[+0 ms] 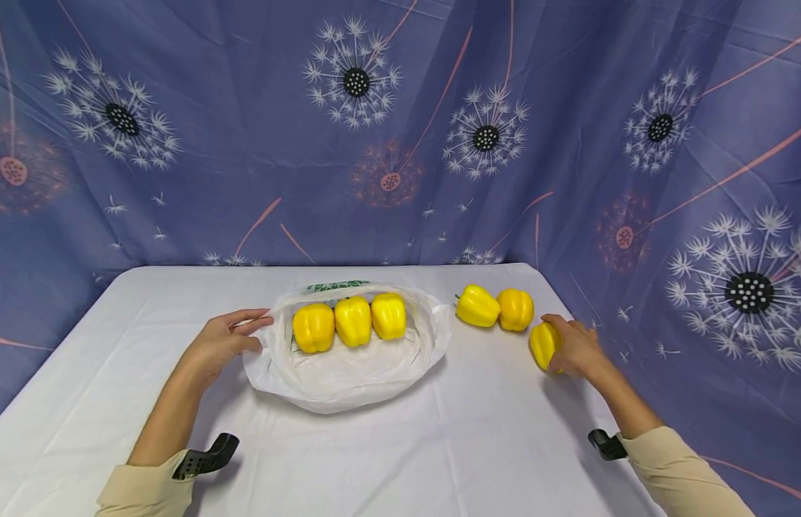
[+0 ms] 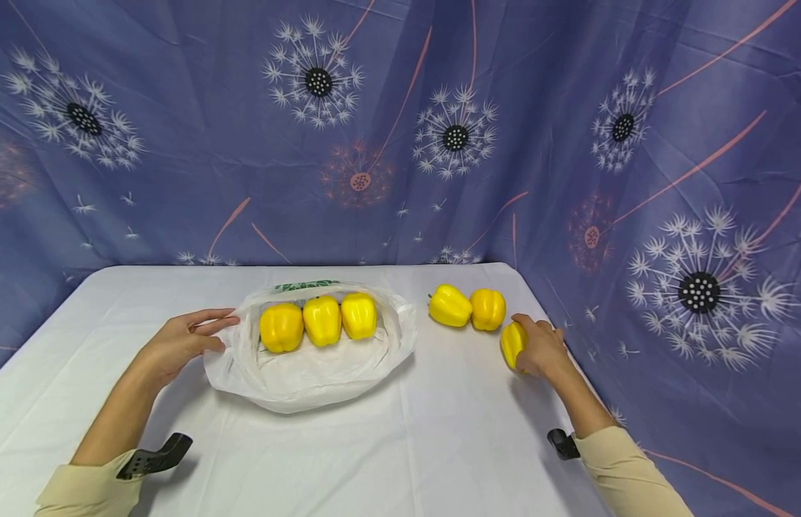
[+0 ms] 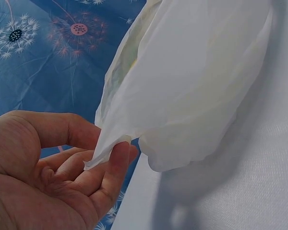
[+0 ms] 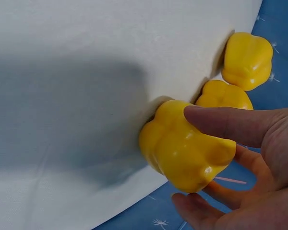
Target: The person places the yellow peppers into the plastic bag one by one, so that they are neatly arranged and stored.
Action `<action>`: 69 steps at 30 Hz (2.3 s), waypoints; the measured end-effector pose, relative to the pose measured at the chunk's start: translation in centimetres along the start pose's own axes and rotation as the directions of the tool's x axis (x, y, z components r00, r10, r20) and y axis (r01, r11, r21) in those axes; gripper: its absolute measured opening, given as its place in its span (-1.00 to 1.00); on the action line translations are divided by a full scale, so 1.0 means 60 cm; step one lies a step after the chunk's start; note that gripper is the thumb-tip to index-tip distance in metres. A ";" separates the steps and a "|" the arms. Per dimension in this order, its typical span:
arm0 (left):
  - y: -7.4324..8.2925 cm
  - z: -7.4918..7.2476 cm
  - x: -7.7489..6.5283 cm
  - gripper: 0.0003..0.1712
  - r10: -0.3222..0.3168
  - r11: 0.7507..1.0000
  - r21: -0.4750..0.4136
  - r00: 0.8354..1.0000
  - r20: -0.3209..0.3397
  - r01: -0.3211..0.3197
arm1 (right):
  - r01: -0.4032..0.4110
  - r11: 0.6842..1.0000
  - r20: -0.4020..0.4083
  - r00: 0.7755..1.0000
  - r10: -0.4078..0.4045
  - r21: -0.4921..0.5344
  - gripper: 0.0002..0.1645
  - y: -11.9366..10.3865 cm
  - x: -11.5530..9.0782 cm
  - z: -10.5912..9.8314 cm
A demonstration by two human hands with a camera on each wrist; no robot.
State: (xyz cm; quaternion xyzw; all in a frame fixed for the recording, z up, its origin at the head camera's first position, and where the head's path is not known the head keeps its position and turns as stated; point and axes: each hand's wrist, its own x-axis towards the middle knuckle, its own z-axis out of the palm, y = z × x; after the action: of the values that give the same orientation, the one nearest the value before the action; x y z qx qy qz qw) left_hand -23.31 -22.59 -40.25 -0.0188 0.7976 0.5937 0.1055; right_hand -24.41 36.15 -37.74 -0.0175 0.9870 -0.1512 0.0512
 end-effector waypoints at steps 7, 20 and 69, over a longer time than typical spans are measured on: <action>0.001 0.001 0.000 -0.08 -0.005 1.000 0.007 1.000 -0.002 0.005 | 0.007 1.000 -0.041 0.999 -0.007 -0.019 0.13 0.006 0.000 0.006; 0.001 0.001 0.000 -0.08 -0.001 1.000 0.005 1.000 0.001 0.001 | -0.019 1.000 -0.097 0.995 0.019 -0.003 0.09 0.006 -0.004 0.010; 0.001 0.001 0.000 -0.07 0.007 1.000 0.002 1.000 0.005 -0.007 | -0.068 0.995 -0.175 0.981 0.079 0.066 0.10 0.000 -0.004 0.022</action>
State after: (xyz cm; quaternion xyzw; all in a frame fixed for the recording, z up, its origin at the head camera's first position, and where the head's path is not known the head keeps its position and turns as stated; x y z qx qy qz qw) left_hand -23.28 -22.55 -40.23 -0.0144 0.7979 0.5933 0.1055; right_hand -24.03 35.81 -38.97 0.0339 0.9826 -0.1798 -0.0307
